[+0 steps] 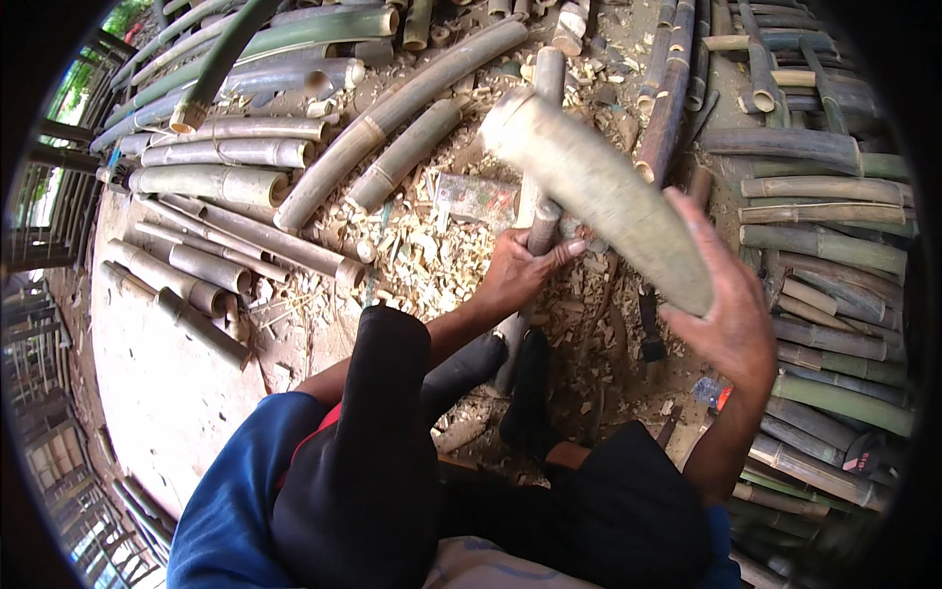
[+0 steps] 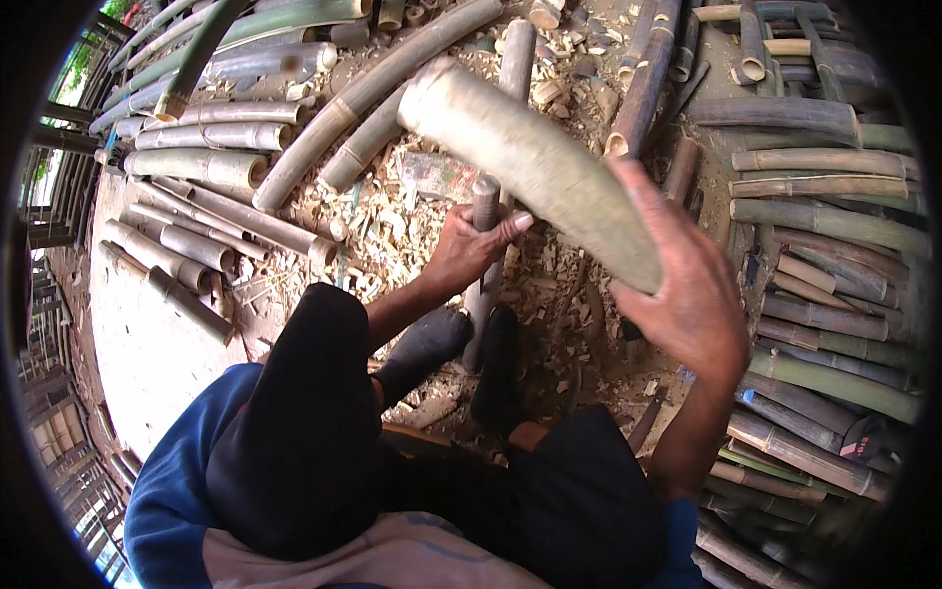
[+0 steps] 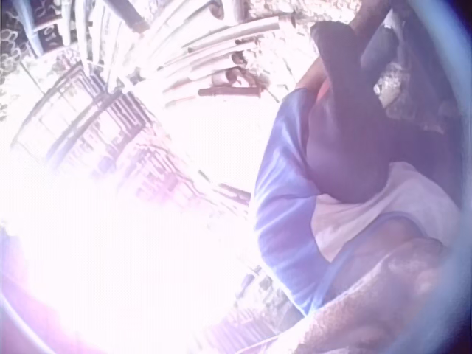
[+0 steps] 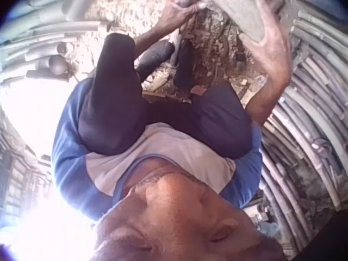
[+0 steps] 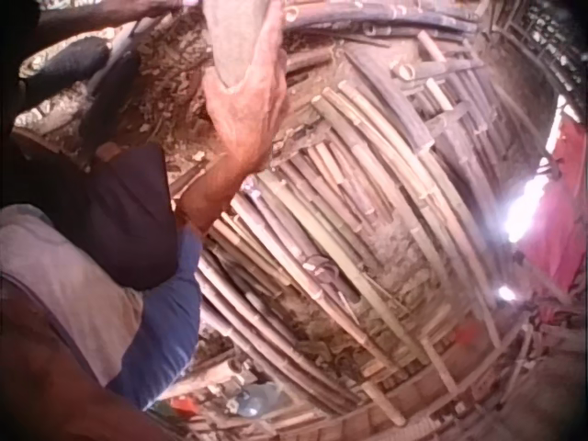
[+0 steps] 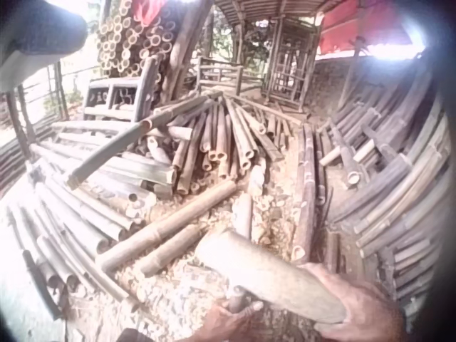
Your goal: The person uses a hand saw to cut through sections of bamboo, then uses a small blade to split a section and peel away material from the interior.
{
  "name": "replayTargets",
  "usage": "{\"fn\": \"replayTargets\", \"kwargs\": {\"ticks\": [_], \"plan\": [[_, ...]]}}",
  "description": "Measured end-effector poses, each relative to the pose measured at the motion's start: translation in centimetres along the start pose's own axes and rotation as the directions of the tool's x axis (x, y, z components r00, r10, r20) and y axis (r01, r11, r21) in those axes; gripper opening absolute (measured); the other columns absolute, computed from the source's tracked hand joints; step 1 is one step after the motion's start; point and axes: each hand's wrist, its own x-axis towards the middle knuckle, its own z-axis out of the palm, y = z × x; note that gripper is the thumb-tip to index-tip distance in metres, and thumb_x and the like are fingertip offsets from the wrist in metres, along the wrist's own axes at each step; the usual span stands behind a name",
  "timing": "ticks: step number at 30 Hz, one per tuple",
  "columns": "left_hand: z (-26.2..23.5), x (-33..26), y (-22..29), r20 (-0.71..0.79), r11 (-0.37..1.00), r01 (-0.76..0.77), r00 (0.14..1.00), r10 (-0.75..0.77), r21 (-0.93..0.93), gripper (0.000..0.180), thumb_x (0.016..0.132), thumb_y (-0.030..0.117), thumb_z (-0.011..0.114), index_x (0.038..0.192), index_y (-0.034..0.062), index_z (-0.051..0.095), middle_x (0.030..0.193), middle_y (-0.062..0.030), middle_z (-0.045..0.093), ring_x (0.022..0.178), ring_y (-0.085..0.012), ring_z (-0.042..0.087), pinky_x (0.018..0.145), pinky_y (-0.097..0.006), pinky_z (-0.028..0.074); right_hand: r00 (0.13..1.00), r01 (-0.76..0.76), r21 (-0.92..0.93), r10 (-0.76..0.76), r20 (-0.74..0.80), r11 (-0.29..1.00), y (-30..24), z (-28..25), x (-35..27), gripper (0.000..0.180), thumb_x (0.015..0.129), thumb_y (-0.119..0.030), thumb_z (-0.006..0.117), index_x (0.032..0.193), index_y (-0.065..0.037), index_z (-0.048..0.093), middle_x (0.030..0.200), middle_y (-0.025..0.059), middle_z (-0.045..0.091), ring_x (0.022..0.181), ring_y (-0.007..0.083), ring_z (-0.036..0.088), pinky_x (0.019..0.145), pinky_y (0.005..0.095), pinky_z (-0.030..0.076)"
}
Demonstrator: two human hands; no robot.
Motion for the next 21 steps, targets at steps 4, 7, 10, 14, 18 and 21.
{"fn": "replayTargets", "kwargs": {"ticks": [4, 7, 10, 14, 18, 21], "plan": [[-0.1, 0.0, 0.5, -0.002, 1.0, -0.018, 1.0, 0.018, 0.008, 0.035, 0.091, 0.038, 0.076, 0.081, 0.0045, 0.069, 0.064, 0.005, 0.055, 0.059, -0.0051, 0.048, 0.053, -0.027, 0.038, 0.935, 0.193, 0.255, -0.099, -0.342, 0.947, -0.9, -1.6, -0.8, 0.1, 0.066, -0.016, 0.071, 0.155, -0.004, 0.029, 0.152, 0.0217, 0.039, 0.134, 0.0314, 0.047, 0.112, 0.0421, 0.038], [-0.2, 0.1, 0.5, 0.004, 0.997, 0.056, 0.998, -0.057, 0.053, 0.03, 0.091, 0.032, 0.077, 0.085, 0.0029, 0.071, 0.069, 0.0032, 0.062, 0.063, -0.0042, 0.052, 0.057, -0.026, 0.043, 0.947, 0.11, 0.206, -0.04, -0.318, 0.972, -0.1, -0.9, -0.4, 0.105, 0.064, -0.017, 0.073, 0.157, -0.004, 0.026, 0.153, 0.0204, 0.037, 0.134, 0.032, 0.046, 0.113, 0.0416, 0.036], [-0.1, 0.0, 0.2, -0.005, 0.996, 0.069, 0.998, -0.069, 0.051, 0.028, 0.091, 0.029, 0.077, 0.086, 0.0012, 0.072, 0.07, 0.0011, 0.065, 0.064, -0.0047, 0.055, 0.06, -0.026, 0.045, 0.994, 0.004, 0.059, -0.01, 0.105, 0.998, 0.0, 1.1, 1.0, 0.103, 0.065, -0.008, 0.074, 0.157, -0.007, 0.027, 0.16, 0.0147, 0.033, 0.141, 0.0309, 0.041, 0.116, 0.044, 0.035], [0.0, -0.2, 0.3, -0.033, 0.996, 0.092, 0.995, -0.092, -0.02, 0.029, 0.091, 0.026, 0.076, 0.077, 0.0014, 0.068, 0.069, -0.0009, 0.065, 0.061, -0.007, 0.056, 0.058, -0.027, 0.046, 0.997, -0.01, 0.047, 0.006, 0.081, 0.999, 0.7, 0.4, 1.0, 0.104, 0.066, -0.009, 0.075, 0.158, -0.011, 0.026, 0.158, 0.0148, 0.036, 0.142, 0.031, 0.04, 0.118, 0.0456, 0.033], [-1.0, 0.0, -0.8, -0.066, 0.99, 0.079, 0.994, -0.087, -0.113, 0.022, 0.09, 0.021, 0.074, 0.075, 0.0063, 0.067, 0.066, -0.0002, 0.064, 0.054, -0.0041, 0.05, 0.05, -0.023, 0.039, 0.951, 0.248, 0.215, -0.196, -0.238, 0.944, 1.4, 0.3, 0.5, 0.102, 0.069, -0.002, 0.072, 0.158, -0.018, 0.026, 0.153, 0.0186, 0.043, 0.133, 0.0325, 0.051, 0.111, 0.0462, 0.043], [-0.3, 0.1, -1.3, -0.051, 0.995, 0.069, 0.996, -0.073, -0.075, 0.019, 0.09, 0.02, 0.073, 0.077, 0.0071, 0.068, 0.065, 0.0002, 0.062, 0.053, -0.004, 0.049, 0.048, -0.023, 0.037, 0.906, 0.244, 0.35, -0.083, -0.415, 0.905, 0.9, 0.0, -0.1, 0.102, 0.064, -0.012, 0.073, 0.155, -0.003, 0.029, 0.151, 0.0222, 0.041, 0.133, 0.0302, 0.048, 0.113, 0.0416, 0.038]]}}
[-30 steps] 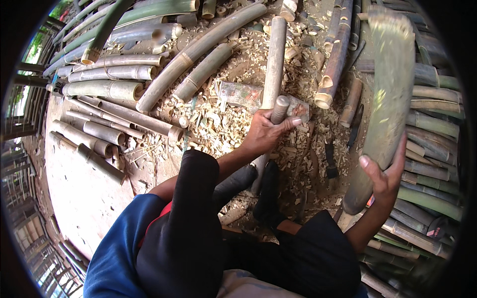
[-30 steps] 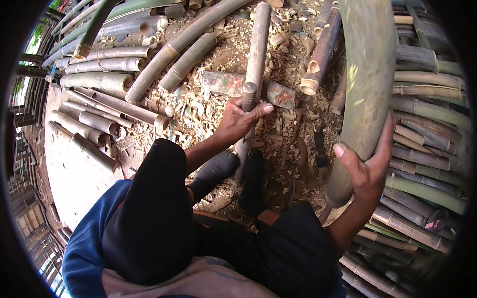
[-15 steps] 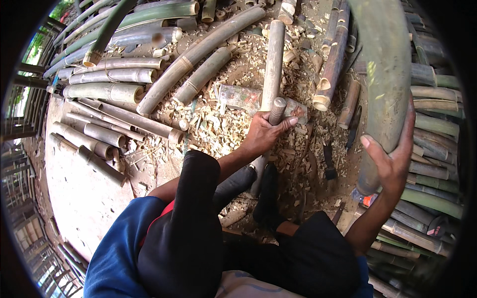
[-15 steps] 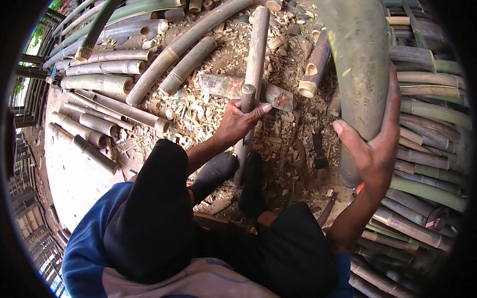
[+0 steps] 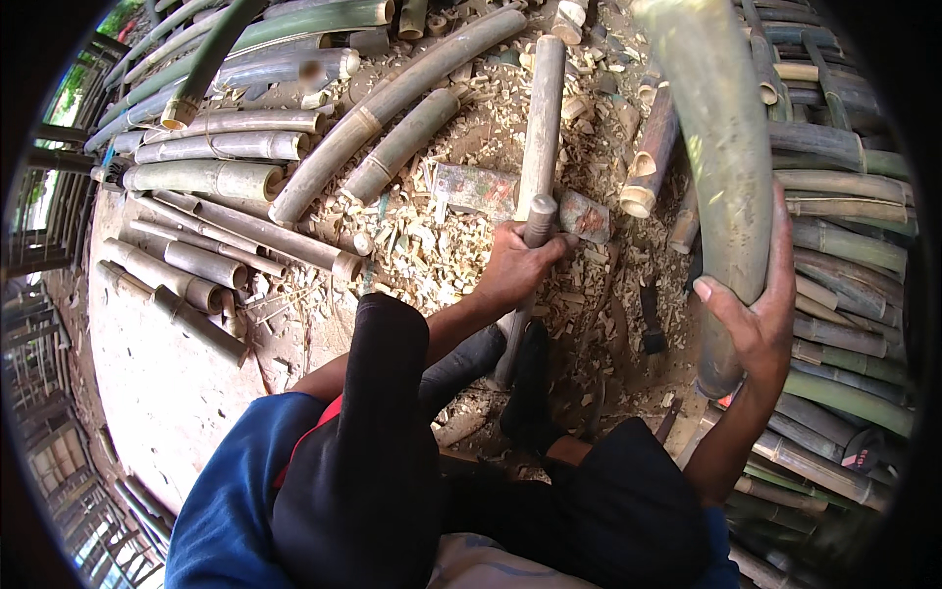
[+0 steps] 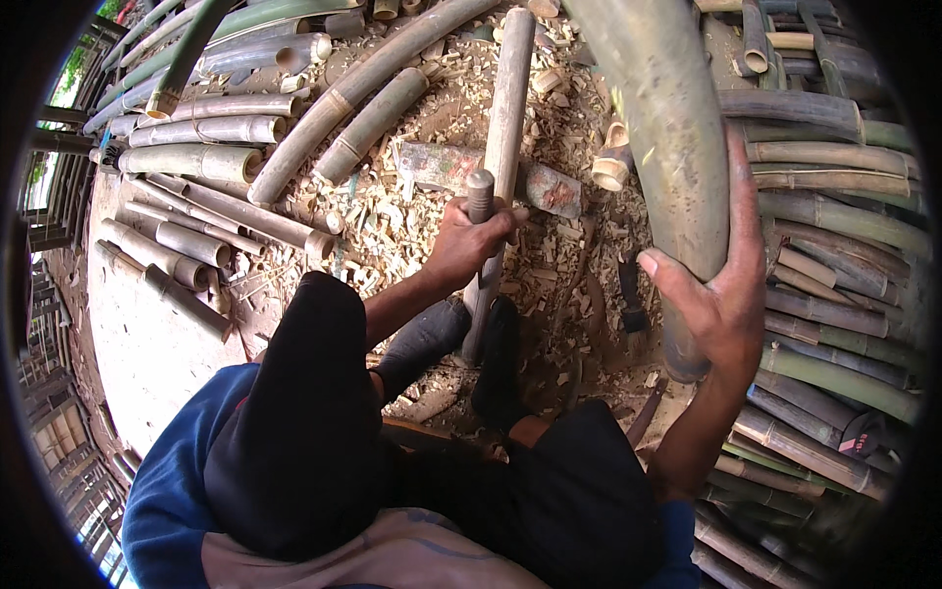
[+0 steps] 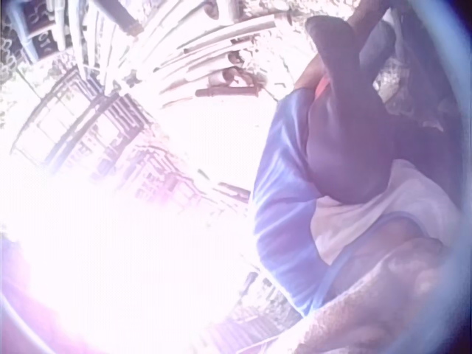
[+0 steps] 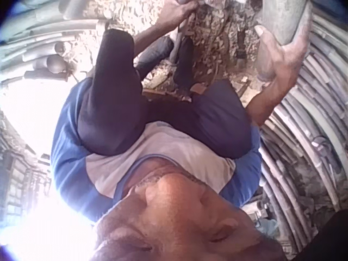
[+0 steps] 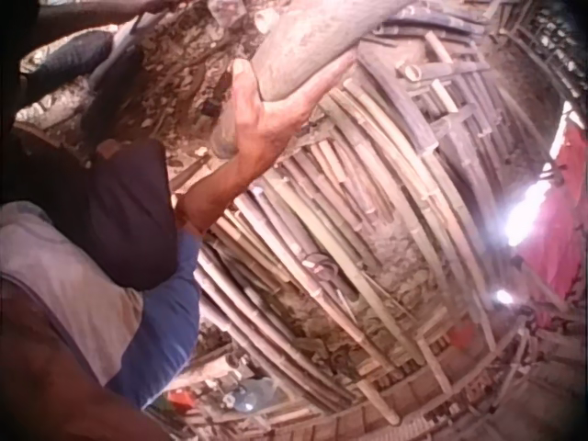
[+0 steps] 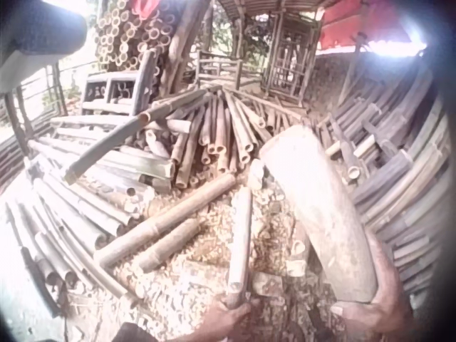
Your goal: The person uses a hand saw to cut through sections of bamboo, then uses a small blade to split a section and peel away material from the interior.
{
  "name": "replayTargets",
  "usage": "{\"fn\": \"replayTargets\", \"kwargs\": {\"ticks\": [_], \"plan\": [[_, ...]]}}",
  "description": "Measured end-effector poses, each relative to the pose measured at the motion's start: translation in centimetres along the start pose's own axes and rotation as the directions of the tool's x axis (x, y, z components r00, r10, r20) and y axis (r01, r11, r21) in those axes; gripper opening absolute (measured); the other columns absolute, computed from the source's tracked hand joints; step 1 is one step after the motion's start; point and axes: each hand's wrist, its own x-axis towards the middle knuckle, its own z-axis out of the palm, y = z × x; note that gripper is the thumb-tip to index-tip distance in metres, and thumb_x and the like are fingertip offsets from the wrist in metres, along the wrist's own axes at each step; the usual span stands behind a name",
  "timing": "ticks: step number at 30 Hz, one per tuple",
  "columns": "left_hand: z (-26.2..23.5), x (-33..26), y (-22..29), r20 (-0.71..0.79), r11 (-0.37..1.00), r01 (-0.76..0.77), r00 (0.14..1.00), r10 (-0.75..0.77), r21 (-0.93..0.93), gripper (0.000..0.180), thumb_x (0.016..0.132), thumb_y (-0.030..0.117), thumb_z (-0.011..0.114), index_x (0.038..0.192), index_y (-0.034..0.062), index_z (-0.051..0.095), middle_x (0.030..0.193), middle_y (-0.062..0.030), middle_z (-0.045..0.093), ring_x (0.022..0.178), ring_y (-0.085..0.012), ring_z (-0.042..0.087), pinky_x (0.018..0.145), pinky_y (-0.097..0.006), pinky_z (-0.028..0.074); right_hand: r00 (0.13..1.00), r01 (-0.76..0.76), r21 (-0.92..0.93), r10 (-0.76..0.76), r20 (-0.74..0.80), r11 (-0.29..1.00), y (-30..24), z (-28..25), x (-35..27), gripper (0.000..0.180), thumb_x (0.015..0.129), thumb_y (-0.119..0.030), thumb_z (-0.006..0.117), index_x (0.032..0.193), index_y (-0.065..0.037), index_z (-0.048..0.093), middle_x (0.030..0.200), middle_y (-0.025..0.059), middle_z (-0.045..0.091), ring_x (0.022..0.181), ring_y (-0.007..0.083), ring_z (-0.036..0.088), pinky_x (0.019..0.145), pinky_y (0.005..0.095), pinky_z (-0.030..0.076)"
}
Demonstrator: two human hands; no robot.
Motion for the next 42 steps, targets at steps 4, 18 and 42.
{"fn": "replayTargets", "kwargs": {"ticks": [4, 18, 42], "plan": [[0.6, 0.2, 0.6, -0.005, 1.0, -0.001, 1.0, 0.001, 0.013, 0.019, 0.087, 0.015, 0.074, 0.074, 0.0025, 0.066, 0.067, -0.0021, 0.065, 0.057, -0.0084, 0.055, 0.055, -0.028, 0.044, 0.873, 0.005, -0.418, 0.2, 0.446, 0.908, -0.3, 1.6, 0.7, 0.1, 0.065, -0.003, 0.072, 0.156, -0.014, 0.031, 0.154, 0.0141, 0.044, 0.137, 0.0309, 0.047, 0.112, 0.0451, 0.039], [-7.6, 3.9, -2.5, 0.057, 0.827, 0.279, 0.956, -0.288, -0.488, 0.028, 0.09, 0.024, 0.061, 0.066, 0.0121, 0.051, 0.051, 0.0053, 0.037, 0.042, -0.0101, 0.03, 0.04, -0.029, 0.024, 0.991, -0.084, -0.044, 0.088, 0.098, 0.996, 3.1, 0.6, -2.2, 0.104, 0.069, -0.019, 0.075, 0.156, 0.003, 0.023, 0.153, 0.0193, 0.037, 0.139, 0.0274, 0.04, 0.115, 0.0381, 0.032], [-6.5, -2.0, -1.1, -0.082, 0.843, 0.184, 0.962, -0.259, -0.505, 0.032, 0.09, 0.032, 0.058, 0.069, 0.0079, 0.054, 0.049, 0.0023, 0.032, 0.044, -0.0112, 0.025, 0.045, -0.03, 0.021, 0.982, -0.181, 0.068, 0.177, 0.066, 0.981, 3.6, 0.9, -5.8, 0.104, 0.071, -0.018, 0.077, 0.155, 0.006, 0.02, 0.153, 0.0215, 0.036, 0.14, 0.0284, 0.039, 0.116, 0.0389, 0.03]]}}
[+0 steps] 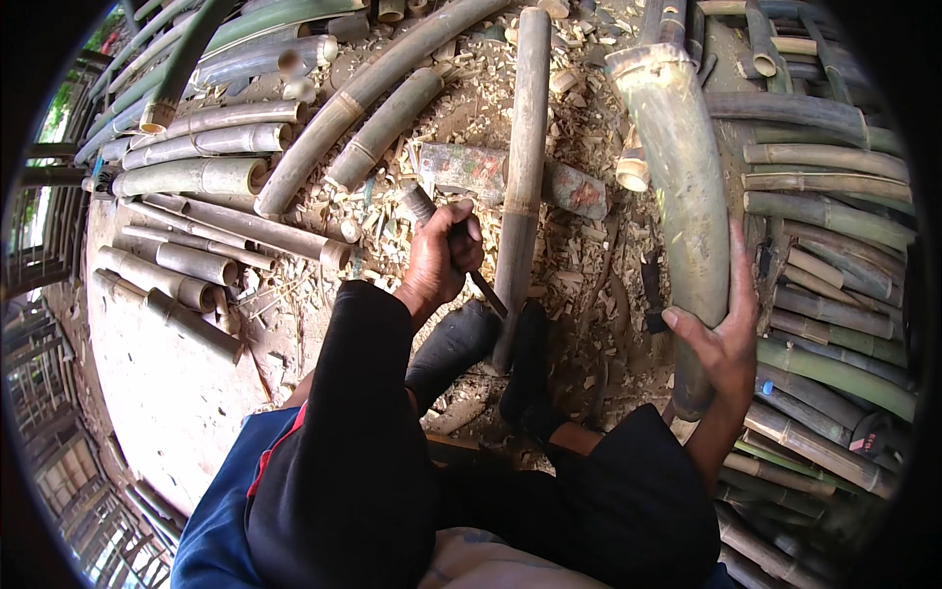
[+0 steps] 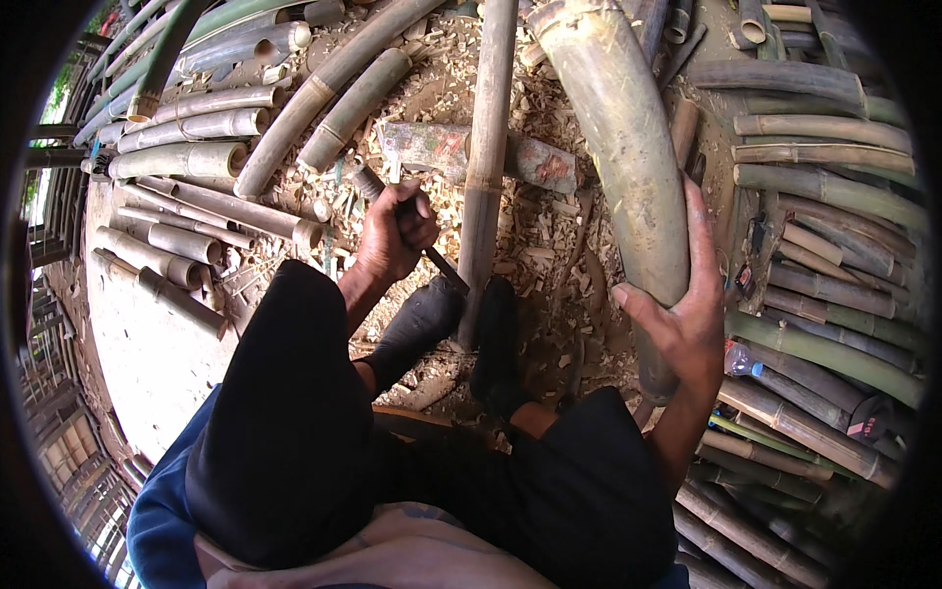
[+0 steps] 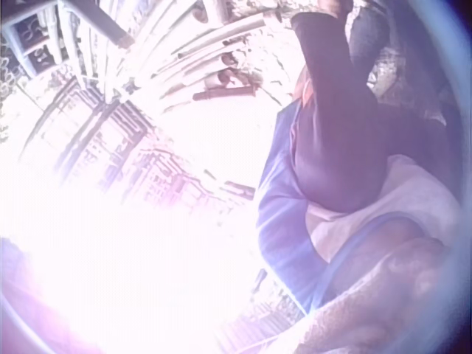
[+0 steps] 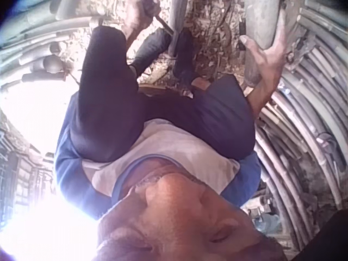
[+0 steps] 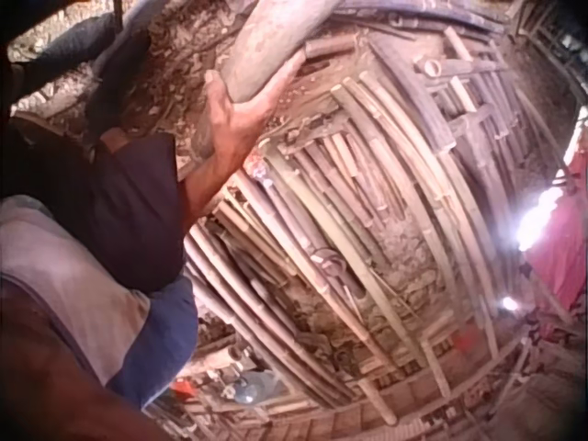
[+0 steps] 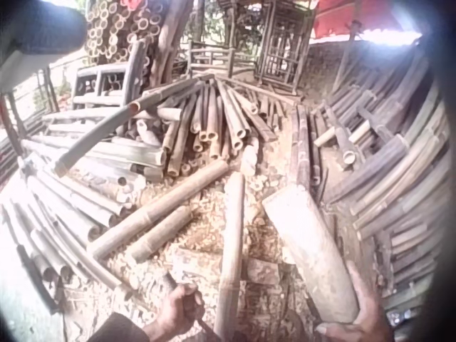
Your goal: The person uses a hand saw to cut through sections of bamboo, then uses a small blade to split a section and peel away material from the interior.
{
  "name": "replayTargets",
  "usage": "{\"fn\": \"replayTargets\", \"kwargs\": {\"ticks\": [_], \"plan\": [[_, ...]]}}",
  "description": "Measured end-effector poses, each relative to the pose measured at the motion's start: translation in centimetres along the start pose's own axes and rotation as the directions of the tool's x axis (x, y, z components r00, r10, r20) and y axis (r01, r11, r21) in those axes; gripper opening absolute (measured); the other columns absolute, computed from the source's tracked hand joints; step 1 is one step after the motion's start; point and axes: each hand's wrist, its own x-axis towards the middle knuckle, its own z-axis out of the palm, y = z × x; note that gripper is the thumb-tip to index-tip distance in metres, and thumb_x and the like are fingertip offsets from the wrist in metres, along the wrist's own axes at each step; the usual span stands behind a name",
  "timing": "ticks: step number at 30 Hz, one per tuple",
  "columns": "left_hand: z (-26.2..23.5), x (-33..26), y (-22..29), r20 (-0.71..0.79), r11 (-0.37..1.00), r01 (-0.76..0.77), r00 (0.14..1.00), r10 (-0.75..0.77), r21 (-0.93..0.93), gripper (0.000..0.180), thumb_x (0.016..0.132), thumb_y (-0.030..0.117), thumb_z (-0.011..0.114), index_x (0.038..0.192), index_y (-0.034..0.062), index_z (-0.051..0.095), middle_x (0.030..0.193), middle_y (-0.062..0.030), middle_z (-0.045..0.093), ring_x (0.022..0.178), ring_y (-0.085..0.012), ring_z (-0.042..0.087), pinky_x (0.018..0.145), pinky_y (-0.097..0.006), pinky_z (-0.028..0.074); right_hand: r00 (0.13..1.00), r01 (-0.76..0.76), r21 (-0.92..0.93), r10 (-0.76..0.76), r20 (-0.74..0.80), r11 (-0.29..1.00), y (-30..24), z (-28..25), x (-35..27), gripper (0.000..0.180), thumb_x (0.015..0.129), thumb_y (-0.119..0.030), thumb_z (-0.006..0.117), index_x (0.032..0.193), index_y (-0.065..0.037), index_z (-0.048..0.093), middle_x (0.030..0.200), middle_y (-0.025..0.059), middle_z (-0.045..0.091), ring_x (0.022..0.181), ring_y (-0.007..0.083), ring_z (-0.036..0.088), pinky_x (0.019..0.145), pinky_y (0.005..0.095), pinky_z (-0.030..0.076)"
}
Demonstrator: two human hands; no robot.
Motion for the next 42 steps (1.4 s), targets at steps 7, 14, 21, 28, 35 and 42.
{"fn": "replayTargets", "kwargs": {"ticks": [7, 14, 21, 28, 35, 42], "plan": [[0.1, 0.0, -0.3, 0.014, 0.997, -0.043, 0.999, 0.042, 0.058, 0.031, 0.09, 0.027, 0.062, 0.069, 0.0069, 0.054, 0.05, 0.0018, 0.037, 0.043, -0.0106, 0.031, 0.043, -0.028, 0.026, 1.0, 0.011, -0.004, -0.011, 0.016, 1.0, 0.2, 0.3, 0.1, 0.105, 0.07, -0.022, 0.077, 0.155, 0.006, 0.021, 0.153, 0.0208, 0.037, 0.139, 0.0274, 0.04, 0.116, 0.0385, 0.03], [4.1, -2.0, -2.4, 0.212, 0.801, -0.292, 0.954, 0.21, 0.522, 0.033, 0.096, 0.024, 0.07, 0.068, 0.0086, 0.06, 0.063, 0.0035, 0.057, 0.055, -0.0037, 0.05, 0.048, -0.023, 0.04, 0.981, 0.162, -0.14, -0.175, -0.081, 0.977, -3.7, -1.0, 1.7, 0.102, 0.069, -0.016, 0.073, 0.155, 0.004, 0.022, 0.15, 0.0214, 0.04, 0.135, 0.0278, 0.045, 0.114, 0.0386, 0.033], [5.8, -2.6, -2.6, 0.24, 0.832, -0.224, 0.964, 0.113, 0.507, 0.03, 0.094, 0.031, 0.072, 0.083, 0.0049, 0.064, 0.069, 0.0011, 0.06, 0.061, -0.0066, 0.055, 0.053, -0.025, 0.047, 0.923, 0.13, -0.512, 0.084, 0.375, 0.849, -5.0, 0.7, 4.1, 0.102, 0.069, 0.001, 0.077, 0.155, -0.032, 0.033, 0.145, 0.0133, 0.054, 0.12, 0.0316, 0.061, 0.105, 0.0442, 0.05], [5.1, -1.9, -3.1, 0.188, 0.837, -0.194, 0.976, 0.111, 0.512, 0.031, 0.093, 0.033, 0.074, 0.085, 0.004, 0.066, 0.069, 0.001, 0.06, 0.06, -0.0063, 0.056, 0.051, -0.025, 0.048, 0.965, 0.259, -0.24, -0.237, 0.117, 0.936, -5.1, -1.0, 4.3, 0.101, 0.068, 0.002, 0.076, 0.156, -0.017, 0.031, 0.153, 0.0136, 0.045, 0.129, 0.0311, 0.056, 0.11, 0.045, 0.045], [4.8, -1.5, -3.4, 0.267, 0.837, -0.242, 0.956, 0.12, 0.492, 0.021, 0.091, 0.023, 0.072, 0.083, 0.0039, 0.066, 0.068, -0.0005, 0.061, 0.055, -0.008, 0.055, 0.046, -0.026, 0.045, 0.942, -0.019, -0.348, 0.133, 0.308, 0.937, -2.5, 0.8, 3.1, 0.1, 0.067, -0.001, 0.075, 0.156, -0.013, 0.032, 0.153, 0.0122, 0.046, 0.136, 0.0278, 0.05, 0.116, 0.0403, 0.037], [-3.8, 4.2, -1.9, 0.05, 0.986, 0.116, 0.993, -0.11, -0.122, 0.027, 0.084, 0.026, 0.061, 0.064, 0.0119, 0.05, 0.049, 0.0044, 0.032, 0.041, -0.011, 0.029, 0.039, -0.028, 0.024, 0.996, 0.091, 0.03, -0.092, 0.019, 0.995, -1.5, -1.3, 1.0, 0.102, 0.068, -0.013, 0.076, 0.155, 0.004, 0.025, 0.151, 0.0218, 0.043, 0.136, 0.0255, 0.046, 0.114, 0.0363, 0.034]]}}
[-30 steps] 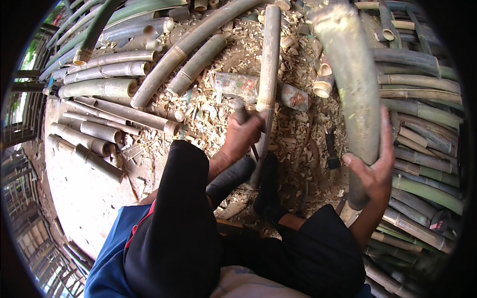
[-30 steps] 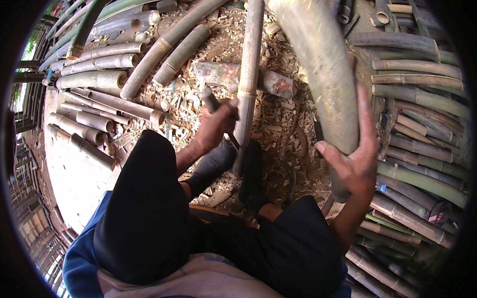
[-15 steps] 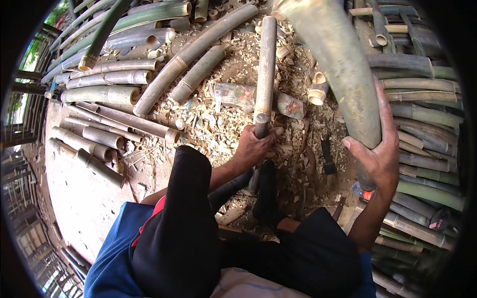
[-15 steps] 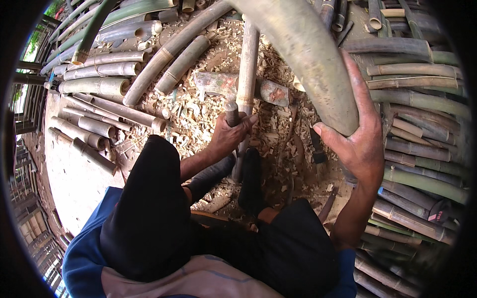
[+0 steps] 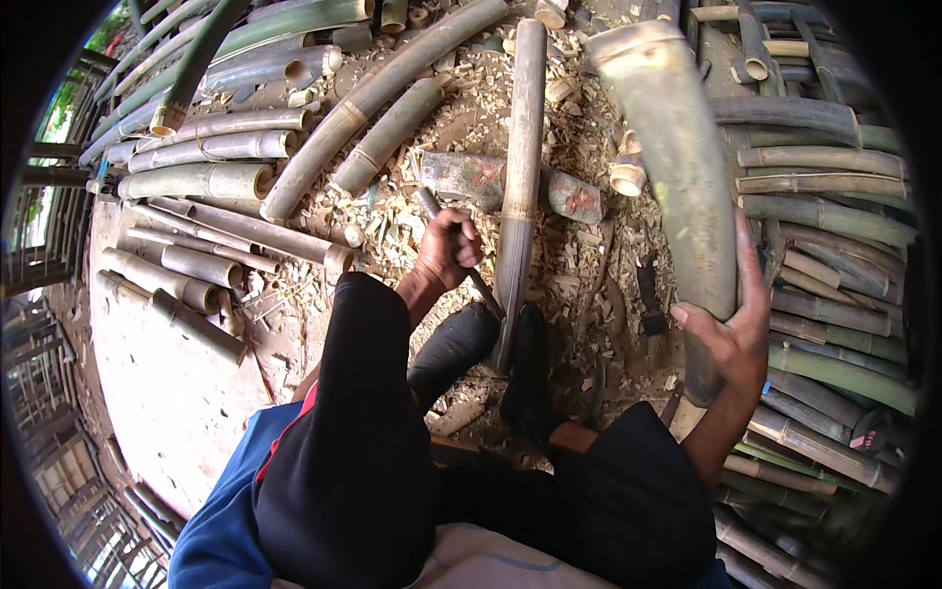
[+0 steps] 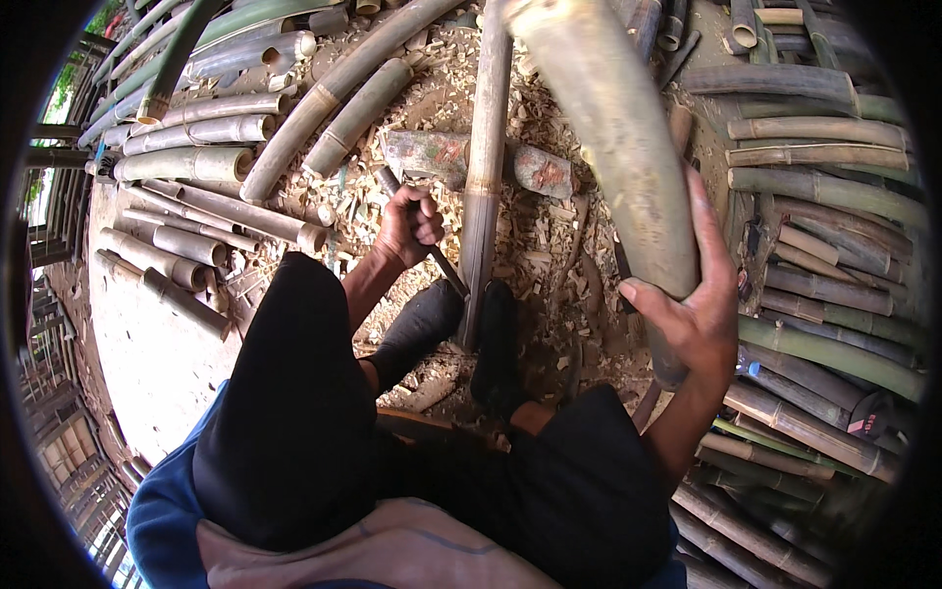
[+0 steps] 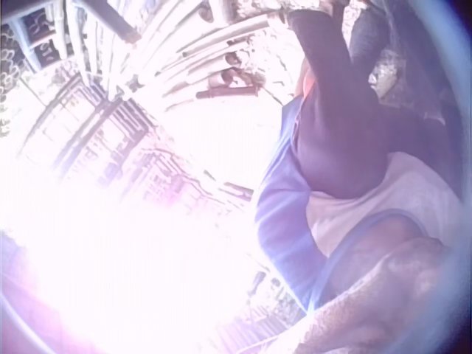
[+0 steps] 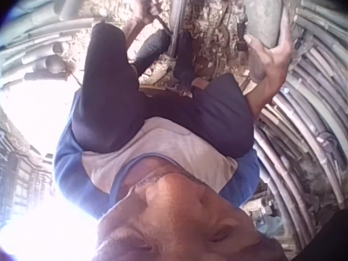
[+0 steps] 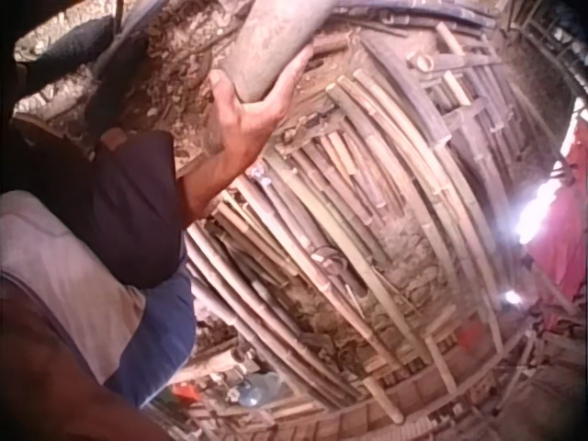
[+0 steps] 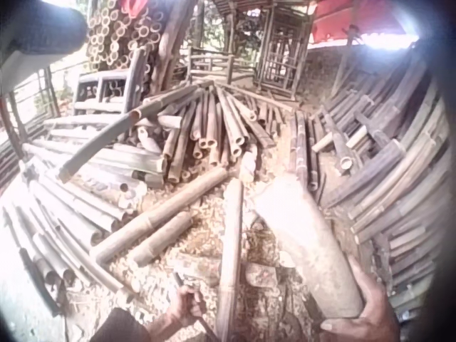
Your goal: The person uses a hand saw to cut through sections of bamboo, then uses a small blade to split a section and peel away material from the interior.
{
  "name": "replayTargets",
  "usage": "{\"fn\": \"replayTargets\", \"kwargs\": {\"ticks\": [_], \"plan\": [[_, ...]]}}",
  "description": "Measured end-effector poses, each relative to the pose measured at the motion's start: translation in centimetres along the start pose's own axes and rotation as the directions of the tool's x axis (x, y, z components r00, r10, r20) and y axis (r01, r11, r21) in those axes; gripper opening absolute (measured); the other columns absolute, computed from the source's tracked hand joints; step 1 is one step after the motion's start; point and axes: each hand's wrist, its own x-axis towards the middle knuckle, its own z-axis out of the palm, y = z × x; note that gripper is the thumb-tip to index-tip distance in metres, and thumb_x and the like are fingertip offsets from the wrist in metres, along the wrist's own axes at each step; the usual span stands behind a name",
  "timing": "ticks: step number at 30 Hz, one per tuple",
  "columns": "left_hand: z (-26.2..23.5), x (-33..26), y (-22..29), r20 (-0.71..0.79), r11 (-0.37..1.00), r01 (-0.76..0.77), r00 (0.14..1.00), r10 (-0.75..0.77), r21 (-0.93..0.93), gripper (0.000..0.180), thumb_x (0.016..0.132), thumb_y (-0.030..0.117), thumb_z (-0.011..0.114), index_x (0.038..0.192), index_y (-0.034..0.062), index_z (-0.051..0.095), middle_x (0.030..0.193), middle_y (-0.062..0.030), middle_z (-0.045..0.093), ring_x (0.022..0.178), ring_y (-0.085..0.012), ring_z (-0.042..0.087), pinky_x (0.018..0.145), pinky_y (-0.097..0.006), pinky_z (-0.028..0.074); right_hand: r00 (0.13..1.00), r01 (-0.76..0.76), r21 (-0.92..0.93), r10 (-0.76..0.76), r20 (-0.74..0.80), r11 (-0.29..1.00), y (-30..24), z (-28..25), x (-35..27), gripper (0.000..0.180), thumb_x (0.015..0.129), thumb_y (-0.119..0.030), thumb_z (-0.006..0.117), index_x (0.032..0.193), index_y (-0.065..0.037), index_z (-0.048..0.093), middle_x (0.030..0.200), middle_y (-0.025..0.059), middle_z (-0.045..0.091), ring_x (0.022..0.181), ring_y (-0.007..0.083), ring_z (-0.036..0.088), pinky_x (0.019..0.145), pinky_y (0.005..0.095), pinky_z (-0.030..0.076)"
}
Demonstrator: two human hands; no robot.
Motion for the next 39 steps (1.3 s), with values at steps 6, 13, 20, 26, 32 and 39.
{"fn": "replayTargets", "kwargs": {"ticks": [6, 13, 20, 26, 32, 39], "plan": [[2.2, -2.8, 1.4, 0.173, 1.0, -0.026, 0.985, 0.025, 0.002, 0.035, 0.092, 0.032, 0.059, 0.068, 0.0077, 0.053, 0.05, 0.0048, 0.025, 0.042, -0.0106, 0.025, 0.041, -0.028, 0.022, 0.973, -0.141, 0.005, 0.139, -0.184, 0.99, 5.2, 1.9, -3.5, 0.108, 0.069, -0.022, 0.08, 0.155, 0.005, 0.021, 0.146, 0.023, 0.046, 0.128, 0.0282, 0.052, 0.109, 0.0379, 0.041], [7.0, -4.4, 7.3, 0.229, 0.465, -0.37, 0.915, 0.332, 0.804, 0.019, 0.091, 0.019, 0.069, 0.085, 0.0012, 0.064, 0.063, 0.0006, 0.056, 0.055, -0.0069, 0.05, 0.048, -0.025, 0.036, 0.851, -0.518, -0.19, 0.479, -0.217, 0.834, 13.9, 9.1, -12.0, 0.099, 0.066, -0.023, 0.085, 0.148, 0.001, 0.035, 0.135, 0.028, 0.052, 0.123, 0.035, 0.055, 0.103, 0.0424, 0.044], [4.7, -3.3, 2.6, -0.011, -0.149, 0.051, 0.967, 0.255, 0.987, 0.051, 0.081, 0.051, 0.079, 0.096, 0.0035, 0.067, 0.076, -0.0139, 0.068, 0.069, -0.0238, 0.067, 0.068, -0.039, 0.054, 0.727, -0.687, -0.293, 0.634, -0.266, 0.665, 15.7, 14.5, -16.1, 0.086, 0.073, -0.026, 0.081, 0.139, 0.005, 0.037, 0.125, 0.0291, 0.052, 0.116, 0.0449, 0.053, 0.1, 0.0496, 0.043], [9.7, 2.4, 0.1, 0.015, -0.36, 0.132, 0.926, 0.378, 0.924, 0.08, 0.07, 0.064, 0.077, 0.112, -0.0021, 0.06, 0.094, -0.023, 0.071, 0.091, -0.0377, 0.071, 0.081, -0.047, 0.056, 0.78, -0.623, -0.478, 0.534, -0.325, 0.619, 18.1, 17.6, -15.3, 0.079, 0.081, -0.039, 0.074, 0.138, 0.003, 0.038, 0.119, 0.0308, 0.057, 0.111, 0.0493, 0.056, 0.094, 0.0542, 0.045], [12.1, 3.8, 0.3, 0.145, -0.334, -0.004, 0.906, 0.399, 0.943, 0.056, 0.071, 0.046, 0.079, 0.101, -0.0001, 0.067, 0.089, -0.0206, 0.072, 0.084, -0.0332, 0.073, 0.074, -0.044, 0.058, 0.745, -0.666, -0.437, 0.559, -0.363, 0.604, 18.0, 16.4, -15.4, 0.073, 0.081, -0.045, 0.072, 0.13, 0.0, 0.042, 0.117, 0.0303, 0.059, 0.109, 0.0488, 0.058, 0.093, 0.0543, 0.046], [27.7, 2.1, 12.4, 0.584, -0.777, -0.301, 0.805, 0.105, 0.554, 0.037, 0.079, 0.04, 0.078, 0.096, 0.0088, 0.071, 0.075, -0.0086, 0.071, 0.06, -0.0197, 0.068, 0.052, -0.036, 0.056, 0.838, -0.546, -0.475, 0.439, -0.326, 0.69, 18.4, 16.5, -15.9, 0.071, 0.081, -0.042, 0.074, 0.129, 0.0, 0.041, 0.118, 0.0299, 0.059, 0.109, 0.0486, 0.059, 0.094, 0.0534, 0.046]]}}
